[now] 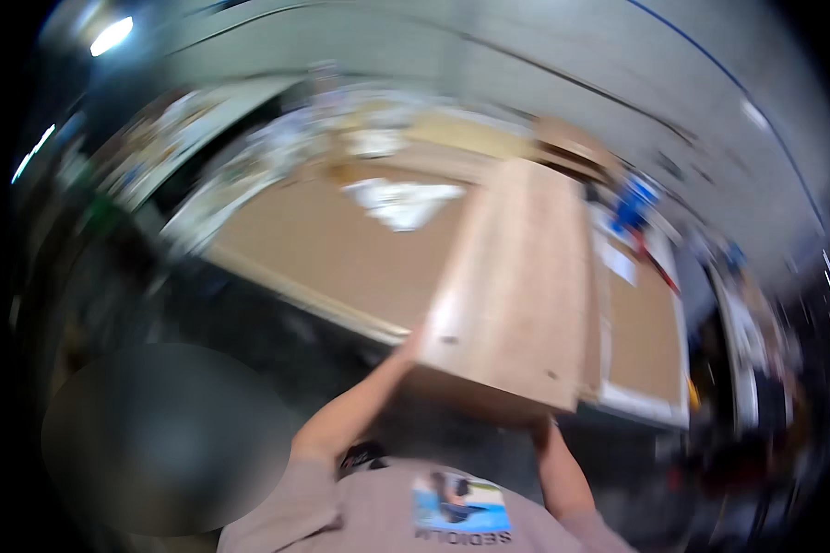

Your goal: The person picks small circular stickers from a sheet by hand and applies them to the sides and pre-drilled holes of several wooden boards stacked on a workbench.

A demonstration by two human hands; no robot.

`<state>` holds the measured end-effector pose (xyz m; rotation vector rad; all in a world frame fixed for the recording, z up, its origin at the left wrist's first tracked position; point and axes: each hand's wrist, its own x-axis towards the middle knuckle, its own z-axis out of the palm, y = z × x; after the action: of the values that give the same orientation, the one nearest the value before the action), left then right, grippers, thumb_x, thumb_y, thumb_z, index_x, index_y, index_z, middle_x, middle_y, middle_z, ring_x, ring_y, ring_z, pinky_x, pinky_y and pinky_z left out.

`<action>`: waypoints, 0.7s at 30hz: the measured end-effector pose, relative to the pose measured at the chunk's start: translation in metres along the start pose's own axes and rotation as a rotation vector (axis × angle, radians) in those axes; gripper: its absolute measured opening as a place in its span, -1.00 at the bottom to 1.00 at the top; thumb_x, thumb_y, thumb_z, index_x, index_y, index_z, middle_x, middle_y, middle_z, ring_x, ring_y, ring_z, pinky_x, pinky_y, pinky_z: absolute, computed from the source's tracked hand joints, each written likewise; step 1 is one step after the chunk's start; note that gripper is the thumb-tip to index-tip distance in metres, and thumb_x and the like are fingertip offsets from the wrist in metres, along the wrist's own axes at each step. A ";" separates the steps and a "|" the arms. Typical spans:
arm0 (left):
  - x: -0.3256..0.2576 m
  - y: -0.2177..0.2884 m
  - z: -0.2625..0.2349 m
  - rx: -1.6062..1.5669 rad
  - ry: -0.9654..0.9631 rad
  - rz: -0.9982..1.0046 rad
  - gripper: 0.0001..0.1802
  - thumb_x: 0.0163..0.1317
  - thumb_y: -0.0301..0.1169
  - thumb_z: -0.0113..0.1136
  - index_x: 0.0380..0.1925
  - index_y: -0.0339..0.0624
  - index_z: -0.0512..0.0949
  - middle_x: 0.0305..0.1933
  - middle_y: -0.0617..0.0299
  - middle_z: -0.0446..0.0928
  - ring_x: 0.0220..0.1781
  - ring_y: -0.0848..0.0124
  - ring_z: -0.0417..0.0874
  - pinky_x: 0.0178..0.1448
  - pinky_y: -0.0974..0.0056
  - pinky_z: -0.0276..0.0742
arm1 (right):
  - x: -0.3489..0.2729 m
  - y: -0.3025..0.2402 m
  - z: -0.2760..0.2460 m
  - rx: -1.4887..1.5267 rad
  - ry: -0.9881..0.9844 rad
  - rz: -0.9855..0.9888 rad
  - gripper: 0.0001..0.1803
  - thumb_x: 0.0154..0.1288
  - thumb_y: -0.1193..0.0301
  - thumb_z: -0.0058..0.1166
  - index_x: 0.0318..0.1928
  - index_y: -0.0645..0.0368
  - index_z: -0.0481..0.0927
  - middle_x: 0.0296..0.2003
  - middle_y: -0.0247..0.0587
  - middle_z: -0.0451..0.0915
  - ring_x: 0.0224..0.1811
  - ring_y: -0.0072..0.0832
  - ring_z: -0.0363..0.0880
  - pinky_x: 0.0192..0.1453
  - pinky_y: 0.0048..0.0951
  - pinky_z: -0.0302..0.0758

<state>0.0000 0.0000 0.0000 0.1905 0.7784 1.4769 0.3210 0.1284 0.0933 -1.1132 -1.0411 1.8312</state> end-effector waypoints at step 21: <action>-0.099 0.081 -0.232 2.016 -0.114 -0.609 -0.55 0.33 -0.07 0.20 -0.15 -0.30 0.69 -0.31 -0.10 0.70 -0.27 0.16 0.76 -0.10 0.13 0.61 | -0.425 0.408 -0.047 -1.203 0.248 0.581 -0.49 0.37 0.02 0.12 -0.11 0.30 0.67 -0.32 -0.08 0.71 -0.40 -0.42 0.64 -0.27 -0.30 0.58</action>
<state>-0.1894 -0.1604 -0.0933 1.3426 1.7490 -0.3361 0.4408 -0.3954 -0.1526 -2.4650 -1.8574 1.2727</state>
